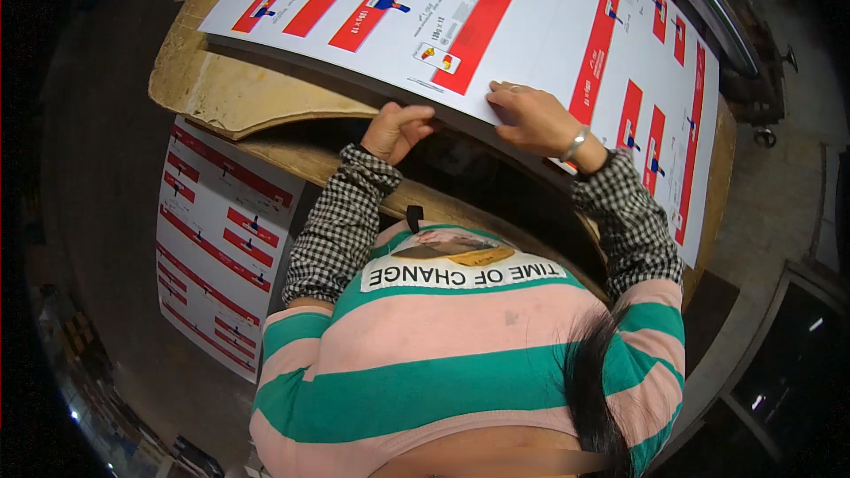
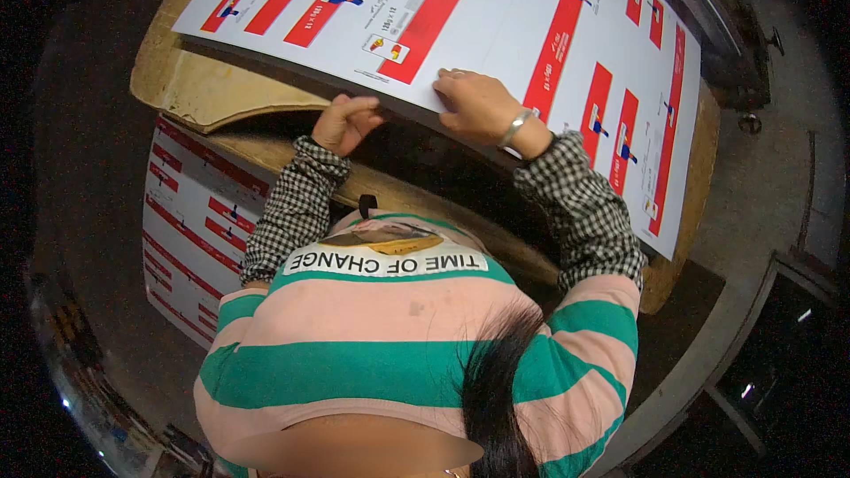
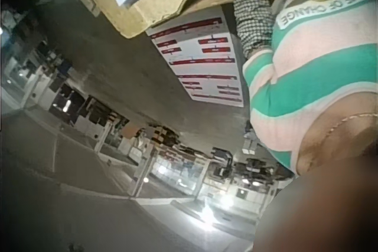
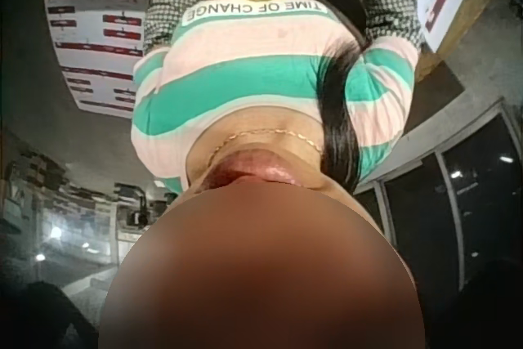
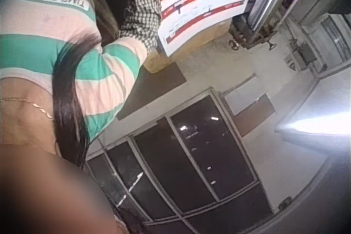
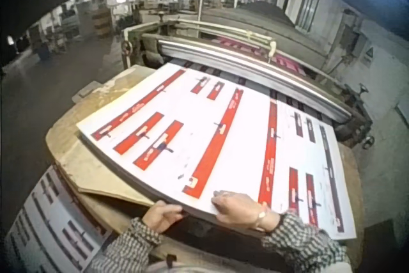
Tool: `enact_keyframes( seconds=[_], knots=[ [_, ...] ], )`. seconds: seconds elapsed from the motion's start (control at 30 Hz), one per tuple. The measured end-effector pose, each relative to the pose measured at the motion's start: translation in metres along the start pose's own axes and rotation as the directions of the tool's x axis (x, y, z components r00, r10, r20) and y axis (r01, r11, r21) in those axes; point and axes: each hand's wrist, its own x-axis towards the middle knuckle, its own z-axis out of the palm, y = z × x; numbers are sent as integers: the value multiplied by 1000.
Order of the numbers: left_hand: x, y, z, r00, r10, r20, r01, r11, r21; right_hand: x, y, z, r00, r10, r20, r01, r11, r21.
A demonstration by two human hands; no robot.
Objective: Feeding large printed paper sheets into a processing machine.
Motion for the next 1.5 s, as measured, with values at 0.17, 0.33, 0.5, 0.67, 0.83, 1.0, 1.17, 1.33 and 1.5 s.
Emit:
enact_keyframes(
  seconds=[0.17,0.33,0.5,0.67,0.83,1.0,1.17,1.33,1.5],
  knots=[
    [5,3,29,964,75,-254,-73,997,18,15,-3,-5,957,279,81,-291,907,304],
    [6,-1,24,961,118,-251,-92,989,113,15,0,41,968,194,-161,-227,948,-223],
    [2,4,23,983,84,-165,-66,992,107,5,8,30,983,155,-94,-169,972,-163],
    [0,10,28,996,81,-25,-77,989,130,-3,9,0,994,104,39,-104,995,4],
    [0,17,36,994,103,-22,-100,989,105,-13,-4,-9,990,125,-70,-125,992,10],
    [-5,37,50,978,171,120,-208,842,497,-17,3,-7,976,124,-180,-130,991,-20],
    [-9,46,62,950,198,241,-312,615,724,-19,5,-13,985,123,-123,-129,991,-43],
    [-11,49,59,963,179,203,-271,647,713,-17,3,-18,993,73,-98,-74,997,-11],
    [-8,25,39,990,140,32,-133,808,574,-16,-3,-28,999,8,-42,-8,1000,11]
  ],
)
